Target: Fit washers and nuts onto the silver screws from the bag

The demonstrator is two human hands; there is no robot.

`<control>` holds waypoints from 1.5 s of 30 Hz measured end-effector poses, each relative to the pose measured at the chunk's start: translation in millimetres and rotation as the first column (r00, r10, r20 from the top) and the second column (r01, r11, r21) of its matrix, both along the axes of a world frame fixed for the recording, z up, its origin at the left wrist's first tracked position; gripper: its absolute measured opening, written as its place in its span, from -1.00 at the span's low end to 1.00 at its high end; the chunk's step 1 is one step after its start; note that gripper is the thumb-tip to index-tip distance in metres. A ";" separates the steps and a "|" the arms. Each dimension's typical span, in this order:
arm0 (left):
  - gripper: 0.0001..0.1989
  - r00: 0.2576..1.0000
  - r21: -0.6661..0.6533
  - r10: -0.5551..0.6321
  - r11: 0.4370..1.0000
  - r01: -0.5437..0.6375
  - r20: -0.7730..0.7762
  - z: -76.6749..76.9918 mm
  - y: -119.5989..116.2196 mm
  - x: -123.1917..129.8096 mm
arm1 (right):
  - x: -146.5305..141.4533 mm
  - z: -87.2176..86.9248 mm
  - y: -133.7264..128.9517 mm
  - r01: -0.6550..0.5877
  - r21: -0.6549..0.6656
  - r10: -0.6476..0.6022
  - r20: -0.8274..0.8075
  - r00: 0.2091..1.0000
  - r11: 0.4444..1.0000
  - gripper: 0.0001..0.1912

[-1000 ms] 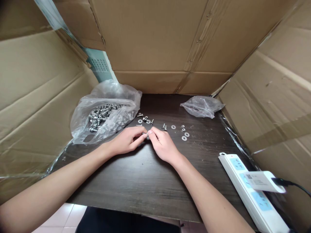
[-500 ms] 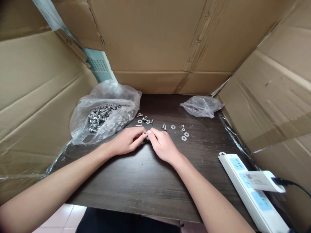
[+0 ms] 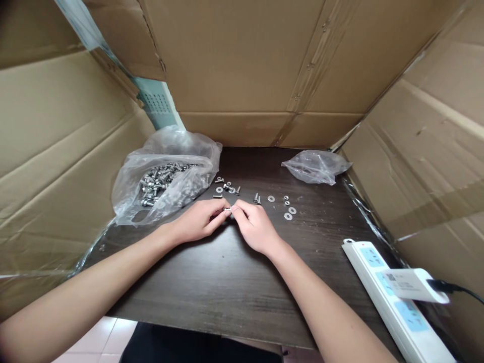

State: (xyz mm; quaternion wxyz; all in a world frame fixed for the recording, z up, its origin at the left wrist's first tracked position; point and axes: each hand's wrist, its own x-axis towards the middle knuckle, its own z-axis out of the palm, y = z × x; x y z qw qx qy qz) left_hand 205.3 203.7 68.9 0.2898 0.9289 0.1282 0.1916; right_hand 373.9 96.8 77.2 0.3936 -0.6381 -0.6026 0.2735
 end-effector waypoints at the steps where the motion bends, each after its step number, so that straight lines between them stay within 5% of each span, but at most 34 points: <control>1: -0.74 1.000 -0.002 -0.003 1.000 0.003 0.003 0.3 -0.2 0.1 | 0.1 0.0 0.1 0.003 -0.007 -0.003 -0.003 1.000 1.000 -0.60; 15: -0.67 0.999 -0.023 0.002 1.000 -0.002 -0.034 4.1 -1.5 -0.8 | 1.6 -0.8 -2.3 -0.069 0.148 0.054 0.104 0.993 0.987 -0.70; 23: -0.73 0.999 -0.026 -0.041 0.999 0.041 0.000 3.7 -1.2 -1.0 | 1.2 -0.8 -1.2 -0.052 -0.004 0.052 0.005 0.999 0.999 -0.56; 32: -0.68 1.000 -0.023 0.006 1.000 -0.007 -0.023 3.4 -0.4 -0.2 | -0.2 0.8 -2.9 -0.039 0.075 0.038 0.013 0.999 0.996 -0.78; 45: -0.70 0.998 -0.049 -0.060 0.997 0.059 -0.016 5.6 -0.5 -0.8 | 1.4 -0.2 -2.9 -0.091 -0.006 0.091 -0.041 0.995 0.996 -0.61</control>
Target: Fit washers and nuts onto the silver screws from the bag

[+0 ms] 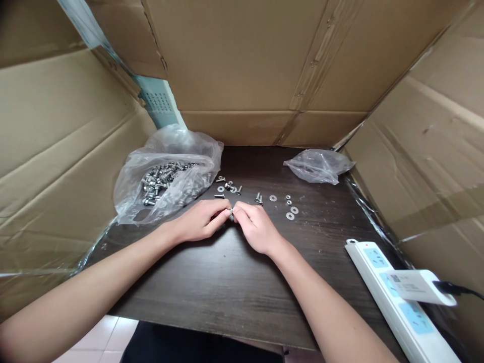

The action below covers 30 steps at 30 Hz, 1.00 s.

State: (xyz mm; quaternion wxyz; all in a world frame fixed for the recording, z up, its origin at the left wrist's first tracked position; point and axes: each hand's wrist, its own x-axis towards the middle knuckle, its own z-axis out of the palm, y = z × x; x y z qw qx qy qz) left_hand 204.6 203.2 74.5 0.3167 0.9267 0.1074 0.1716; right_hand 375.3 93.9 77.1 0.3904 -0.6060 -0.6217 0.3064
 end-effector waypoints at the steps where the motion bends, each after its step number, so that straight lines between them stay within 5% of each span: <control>1: -0.69 1.000 -0.003 0.011 1.000 -0.011 0.001 0.0 0.0 0.2 | -0.5 0.5 -0.1 0.004 0.016 -0.004 0.003 1.000 1.000 -0.63; 7: -0.68 0.999 -0.005 0.035 0.999 -0.035 -0.008 1.2 -0.4 0.8 | -1.7 2.0 -0.6 0.041 0.071 -0.044 0.039 0.998 0.997 -0.78; 15: -0.70 1.000 -0.016 0.006 1.000 -0.006 -0.002 0.0 -0.5 0.0 | -3.4 -0.9 1.2 0.058 -0.020 -0.059 -0.006 0.998 0.998 -0.62; 24: -0.68 0.999 0.026 0.034 0.999 -0.033 -0.020 -0.6 -0.2 0.7 | -1.2 0.0 0.3 0.050 0.049 -0.051 0.017 0.999 0.998 -0.77; 30: -0.69 1.000 0.033 0.019 0.999 -0.019 -0.009 -0.7 -0.8 0.2 | -2.4 -1.8 2.3 0.037 0.023 -0.037 0.002 0.999 0.999 -0.65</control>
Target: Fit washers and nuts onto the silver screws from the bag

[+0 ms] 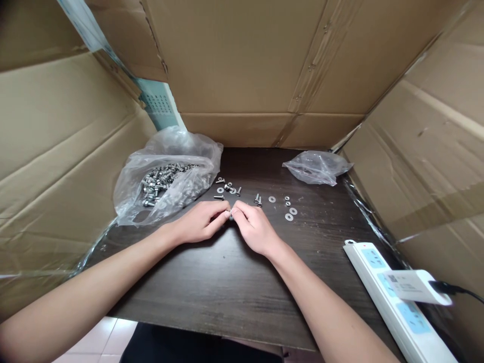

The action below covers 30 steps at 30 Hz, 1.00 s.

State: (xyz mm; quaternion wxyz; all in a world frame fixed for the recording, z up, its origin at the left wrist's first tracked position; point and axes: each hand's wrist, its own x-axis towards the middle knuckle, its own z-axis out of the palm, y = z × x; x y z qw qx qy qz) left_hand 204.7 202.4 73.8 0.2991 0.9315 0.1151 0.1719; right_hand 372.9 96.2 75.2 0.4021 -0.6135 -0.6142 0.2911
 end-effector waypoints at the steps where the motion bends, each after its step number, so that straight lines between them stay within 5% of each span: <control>1: -0.70 1.000 -0.003 -0.002 1.000 0.002 0.000 0.2 -0.1 0.0 | 0.0 0.3 0.2 -0.002 -0.006 0.002 0.001 1.000 1.000 -0.64; 11: -0.70 1.000 -0.023 0.021 1.000 -0.021 0.006 -1.5 1.6 0.7 | 1.6 6.4 -2.4 0.005 0.027 -0.006 0.031 1.000 1.000 -0.77; 22: -0.69 1.000 0.006 0.010 1.000 -0.010 -0.004 -0.5 1.1 1.0 | 2.4 1.3 -0.2 -0.022 -0.018 0.022 0.004 1.000 1.000 -0.65; 30: -0.67 0.999 0.010 0.032 0.999 -0.031 -0.015 -2.6 1.4 1.0 | 1.1 1.6 -2.5 -0.007 0.084 -0.003 0.115 0.993 0.996 -0.68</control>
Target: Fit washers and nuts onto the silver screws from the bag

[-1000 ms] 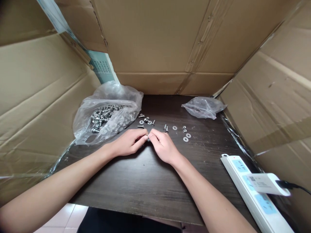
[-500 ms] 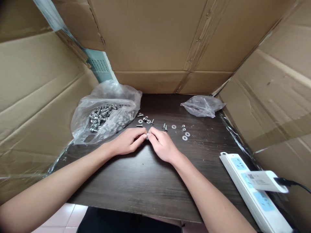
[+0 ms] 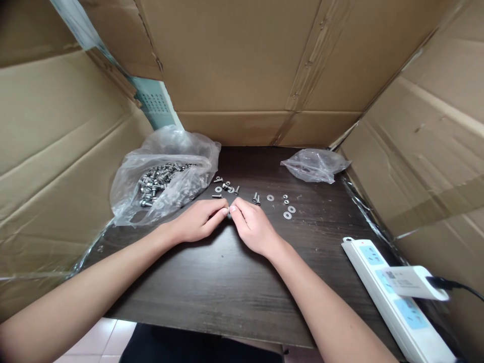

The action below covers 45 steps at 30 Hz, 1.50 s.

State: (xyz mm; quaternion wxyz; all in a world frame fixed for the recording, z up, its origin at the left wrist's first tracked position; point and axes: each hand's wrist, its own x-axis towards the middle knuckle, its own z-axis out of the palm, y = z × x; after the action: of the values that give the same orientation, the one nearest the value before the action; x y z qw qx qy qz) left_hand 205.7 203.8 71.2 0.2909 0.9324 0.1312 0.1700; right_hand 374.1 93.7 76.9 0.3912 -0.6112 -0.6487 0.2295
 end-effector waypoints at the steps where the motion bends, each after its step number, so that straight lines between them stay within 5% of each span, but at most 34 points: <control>1: -0.67 1.000 -0.005 0.002 1.000 -0.002 0.001 -0.2 0.3 0.2 | 0.1 0.1 -0.4 0.000 0.012 -0.001 0.018 1.000 1.000 -0.71; 8: -0.66 1.000 -0.024 0.016 1.000 -0.016 -0.002 1.0 0.5 1.1 | 0.9 -1.4 -2.0 -0.002 0.029 0.000 0.043 0.999 1.000 -0.94; 20: -0.76 0.994 -0.032 0.112 0.993 -0.112 0.004 -0.8 -2.4 1.9 | -3.1 -0.6 -0.7 0.069 -0.027 -0.071 -0.096 0.993 0.997 -0.89; 29: -0.79 0.998 0.029 0.050 0.998 -0.051 0.049 -0.2 4.9 -3.1 | -2.6 -0.9 0.0 0.069 0.061 -0.064 -0.077 0.995 0.996 -0.92; 38: -0.78 0.991 0.058 0.015 0.998 -0.023 0.136 -4.5 8.7 -3.1 | -0.5 -6.2 3.3 0.094 -0.023 -0.097 -0.220 0.971 0.995 -0.80; 45: -0.69 0.999 0.138 -0.042 0.990 0.040 0.006 2.2 -0.8 -3.6 | -0.1 -1.3 2.0 0.111 -0.017 -0.112 -0.020 0.994 0.994 -0.61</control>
State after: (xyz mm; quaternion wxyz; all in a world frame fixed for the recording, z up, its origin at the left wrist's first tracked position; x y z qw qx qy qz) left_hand 202.1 203.0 73.4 0.2296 0.9520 0.0986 0.1768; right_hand 373.9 95.7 75.5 0.4053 -0.6471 -0.6074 0.2191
